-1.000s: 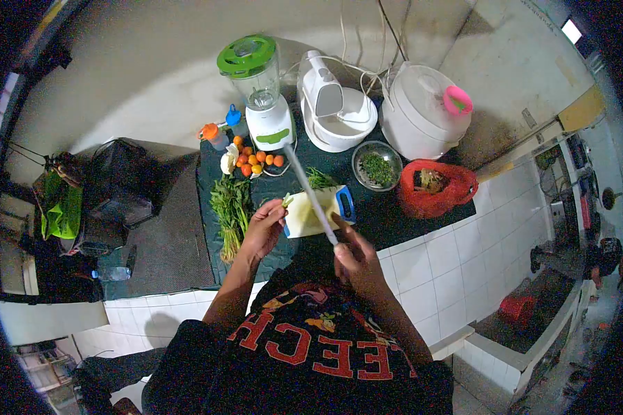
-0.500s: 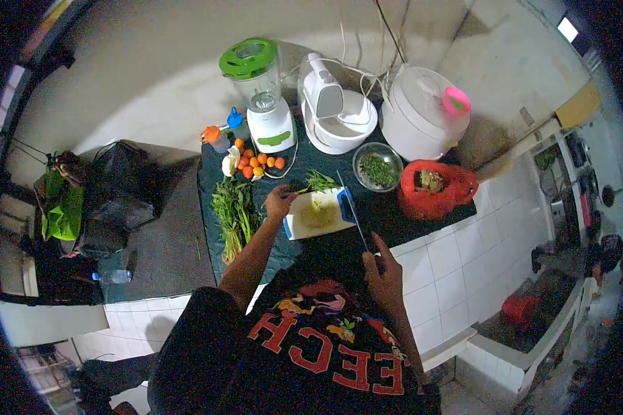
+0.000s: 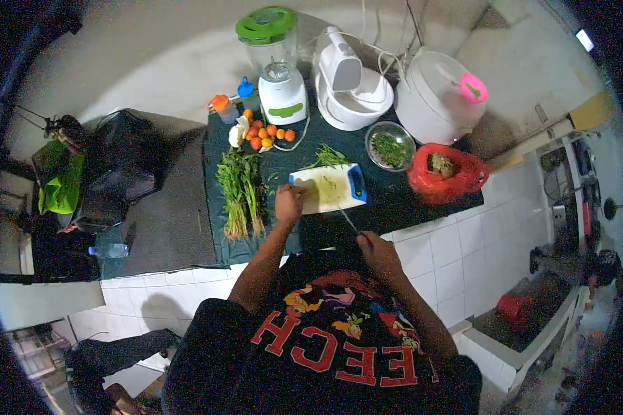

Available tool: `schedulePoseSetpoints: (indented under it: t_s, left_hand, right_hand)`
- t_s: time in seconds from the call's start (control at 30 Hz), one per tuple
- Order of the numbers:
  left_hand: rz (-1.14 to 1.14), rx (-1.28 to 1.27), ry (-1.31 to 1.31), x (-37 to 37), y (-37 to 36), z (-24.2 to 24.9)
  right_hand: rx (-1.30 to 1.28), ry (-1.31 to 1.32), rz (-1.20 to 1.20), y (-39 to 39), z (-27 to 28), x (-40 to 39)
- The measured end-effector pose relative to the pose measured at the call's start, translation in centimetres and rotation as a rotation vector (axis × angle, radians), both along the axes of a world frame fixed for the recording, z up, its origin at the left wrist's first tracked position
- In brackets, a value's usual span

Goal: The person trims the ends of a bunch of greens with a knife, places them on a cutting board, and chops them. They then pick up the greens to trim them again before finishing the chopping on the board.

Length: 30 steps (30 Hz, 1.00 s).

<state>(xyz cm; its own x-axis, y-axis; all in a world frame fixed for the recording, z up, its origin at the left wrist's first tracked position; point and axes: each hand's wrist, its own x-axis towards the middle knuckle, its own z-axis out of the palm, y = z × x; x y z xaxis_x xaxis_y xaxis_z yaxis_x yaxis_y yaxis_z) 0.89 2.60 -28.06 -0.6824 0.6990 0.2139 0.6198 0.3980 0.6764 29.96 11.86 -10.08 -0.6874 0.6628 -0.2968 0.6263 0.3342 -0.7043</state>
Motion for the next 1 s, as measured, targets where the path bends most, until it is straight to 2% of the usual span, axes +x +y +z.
schedulePoseSetpoints:
  t_s: [0.07,0.1,0.2,0.3,0.4,0.43,0.5,0.6,0.67,0.7,0.8,1.0]
  left_hand:
    - [0.053,-0.079,0.009,0.2,-0.4,0.2]
    - [0.075,-0.106,0.033,0.5,-0.6,0.4]
    - [0.023,-0.074,0.141,0.4,-0.9,1.2]
    - [0.015,-0.036,0.143,0.8,-0.3,0.6]
    - [0.012,-0.067,0.135,1.6,0.3,0.8]
    - [0.013,-0.065,0.133,2.0,0.2,1.7]
    - [0.034,-0.074,0.150,2.6,0.2,3.3]
    - [-0.063,-0.126,0.132,2.6,0.1,2.0]
    - [-0.126,-0.183,0.134,2.4,0.0,1.0]
    - [-0.196,-0.233,0.145,2.2,0.1,1.2]
    - [-0.220,-0.312,0.185,1.9,0.3,1.5]
    - [-0.334,-0.201,0.308,1.2,0.4,1.8]
  right_hand:
    - [0.089,-0.129,0.132,0.5,-2.3,0.1]
    - [0.107,-0.028,0.141,0.5,-2.9,-0.1]
    - [0.190,-0.031,0.209,1.5,-4.8,-1.3]
    - [0.294,0.094,0.204,1.5,-7.0,-3.9]
    - [0.386,0.089,0.215,1.2,-9.7,-6.0]
    - [0.300,0.095,0.149,1.1,-9.8,-6.8]
    - [0.285,0.101,0.105,0.7,-10.8,-7.6]
    - [0.245,0.145,0.036,0.0,-11.3,-7.6]
    - [0.225,0.029,-0.074,-0.8,-11.9,-6.7]
    - [0.223,0.029,-0.070,-1.2,-11.9,-6.2]
    - [0.168,0.038,-0.081,-1.6,-11.8,-5.1]
    - [0.224,0.092,-0.057,-2.8,-12.1,-3.8]
